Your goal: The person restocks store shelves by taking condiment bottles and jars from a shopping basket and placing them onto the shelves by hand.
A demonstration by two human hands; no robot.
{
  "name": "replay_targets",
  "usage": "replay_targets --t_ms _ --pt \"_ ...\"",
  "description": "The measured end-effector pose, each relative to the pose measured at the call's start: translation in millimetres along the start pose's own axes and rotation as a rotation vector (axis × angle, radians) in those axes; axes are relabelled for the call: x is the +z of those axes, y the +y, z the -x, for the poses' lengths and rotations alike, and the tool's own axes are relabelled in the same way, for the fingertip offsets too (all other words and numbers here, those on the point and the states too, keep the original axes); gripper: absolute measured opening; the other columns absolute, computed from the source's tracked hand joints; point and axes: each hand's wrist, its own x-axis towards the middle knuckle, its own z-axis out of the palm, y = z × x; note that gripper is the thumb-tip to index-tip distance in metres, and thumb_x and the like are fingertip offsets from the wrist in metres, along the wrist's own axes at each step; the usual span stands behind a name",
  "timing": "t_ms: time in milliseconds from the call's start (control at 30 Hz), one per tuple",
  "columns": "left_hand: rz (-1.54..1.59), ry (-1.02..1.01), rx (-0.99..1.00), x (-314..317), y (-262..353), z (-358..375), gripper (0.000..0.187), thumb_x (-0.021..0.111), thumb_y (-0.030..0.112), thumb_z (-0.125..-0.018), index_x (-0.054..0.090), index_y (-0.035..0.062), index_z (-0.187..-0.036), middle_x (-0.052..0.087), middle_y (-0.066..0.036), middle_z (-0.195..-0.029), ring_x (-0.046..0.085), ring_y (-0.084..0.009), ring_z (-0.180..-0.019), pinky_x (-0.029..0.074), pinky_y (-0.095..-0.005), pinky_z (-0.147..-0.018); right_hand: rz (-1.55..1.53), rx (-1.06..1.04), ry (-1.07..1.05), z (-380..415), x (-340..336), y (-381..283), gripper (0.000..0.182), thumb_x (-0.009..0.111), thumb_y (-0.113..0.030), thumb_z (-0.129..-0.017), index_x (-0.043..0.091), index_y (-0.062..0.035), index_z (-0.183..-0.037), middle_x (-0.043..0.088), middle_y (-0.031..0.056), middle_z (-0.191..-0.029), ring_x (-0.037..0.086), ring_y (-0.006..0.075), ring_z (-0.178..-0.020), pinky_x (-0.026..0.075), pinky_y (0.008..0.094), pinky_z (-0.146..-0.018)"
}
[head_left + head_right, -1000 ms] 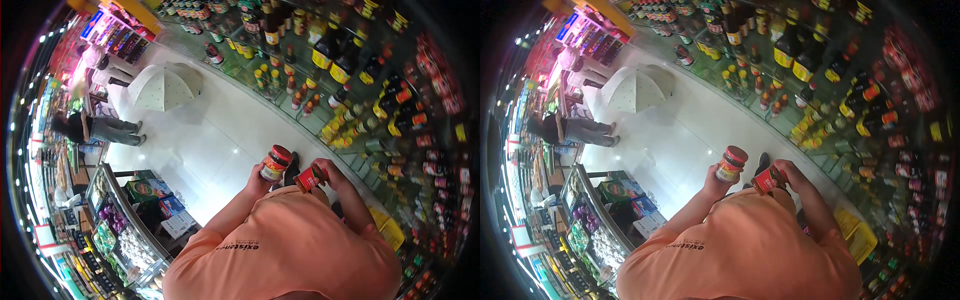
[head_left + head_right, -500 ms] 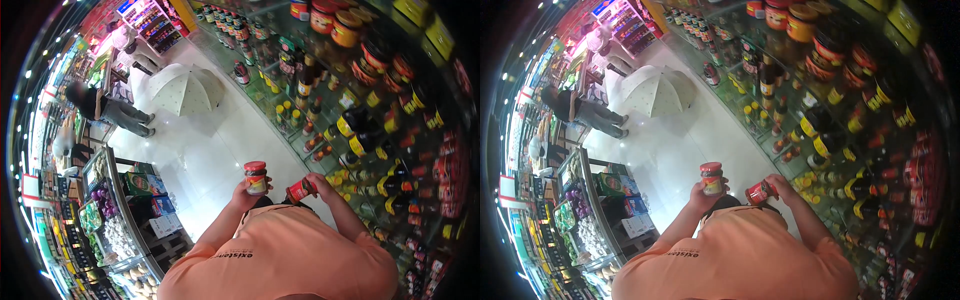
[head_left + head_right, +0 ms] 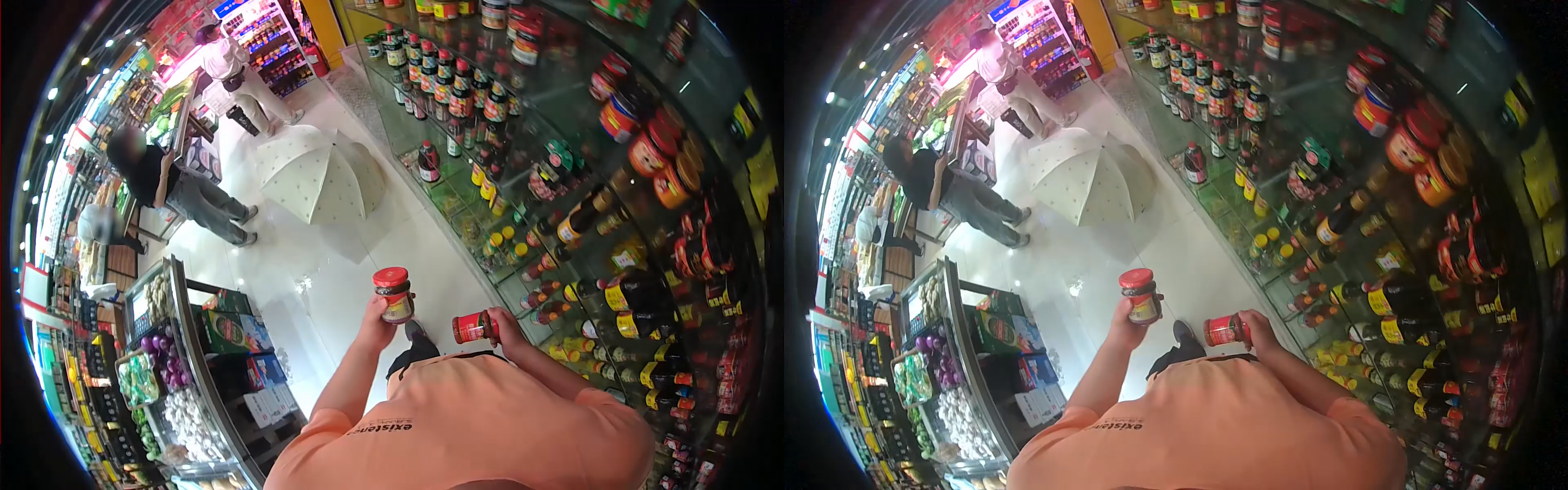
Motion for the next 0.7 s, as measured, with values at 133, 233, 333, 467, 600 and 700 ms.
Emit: replay_targets --t_ms 133,233,333,467,600,700 --pt "-0.200 -0.016 0.045 -26 80 -53 0.076 0.081 0.048 -0.077 0.053 0.0029 -0.132 0.065 -0.013 -0.121 0.063 -0.0252 -0.111 0.050 -0.0413 -0.095 -0.037 0.017 0.014 -35 67 -37 0.031 0.055 -0.040 -0.094 0.059 -0.0097 -0.092 0.055 0.0016 -0.066 0.046 0.0106 -0.044 0.036 0.0257 -0.036" --pt "-0.303 -0.026 0.065 -36 126 -96 0.079 0.082 0.048 -0.077 0.052 0.0029 -0.135 0.064 -0.010 -0.125 0.061 -0.0232 -0.115 0.047 -0.0395 -0.100 -0.131 0.054 0.029 -61 95 -43 0.028 0.056 -0.039 -0.095 0.057 -0.0114 -0.093 0.053 -0.0002 -0.066 0.044 0.0103 -0.043 0.035 0.0251 -0.036" --pt "-0.342 -0.096 0.199 -19 163 -147 0.067 0.078 0.042 -0.084 0.055 0.0031 -0.133 0.064 -0.006 -0.126 0.058 -0.0180 -0.118 0.041 -0.0368 -0.105 -0.170 0.045 0.094 -80 110 -57 0.026 0.056 -0.038 -0.094 0.057 -0.0117 -0.094 0.053 -0.0010 -0.066 0.043 0.0092 -0.043 0.032 0.0252 -0.036" --pt "-0.403 -0.194 0.222 14 198 -228 0.065 0.075 0.041 -0.087 0.054 0.0020 -0.135 0.064 -0.007 -0.128 0.057 -0.0176 -0.120 0.040 -0.0365 -0.106 -0.187 -0.032 0.148 -97 107 -83 0.025 0.058 -0.033 -0.091 0.060 -0.0083 -0.093 0.053 0.0000 -0.068 0.044 0.0083 -0.048 0.032 0.0246 -0.040" --pt "-0.540 -0.295 0.431 77 219 -307 0.057 0.070 0.030 -0.093 0.051 0.0002 -0.138 0.061 -0.008 -0.132 0.055 -0.0168 -0.123 0.040 -0.0343 -0.106 -0.254 -0.084 0.211 -120 93 -110 0.024 0.059 -0.031 -0.091 0.059 -0.0068 -0.091 0.054 0.0003 -0.068 0.042 0.0075 -0.047 0.032 0.0245 -0.042" --pt "-0.589 -0.373 0.534 138 235 -350 0.053 0.067 0.023 -0.096 0.048 -0.0005 -0.140 0.060 -0.008 -0.133 0.054 -0.0160 -0.123 0.040 -0.0331 -0.105 -0.236 -0.134 0.212 -143 79 -126 0.024 0.060 -0.030 -0.090 0.059 -0.0058 -0.093 0.055 0.0008 -0.070 0.042 0.0072 -0.048 0.031 0.0248 -0.042"
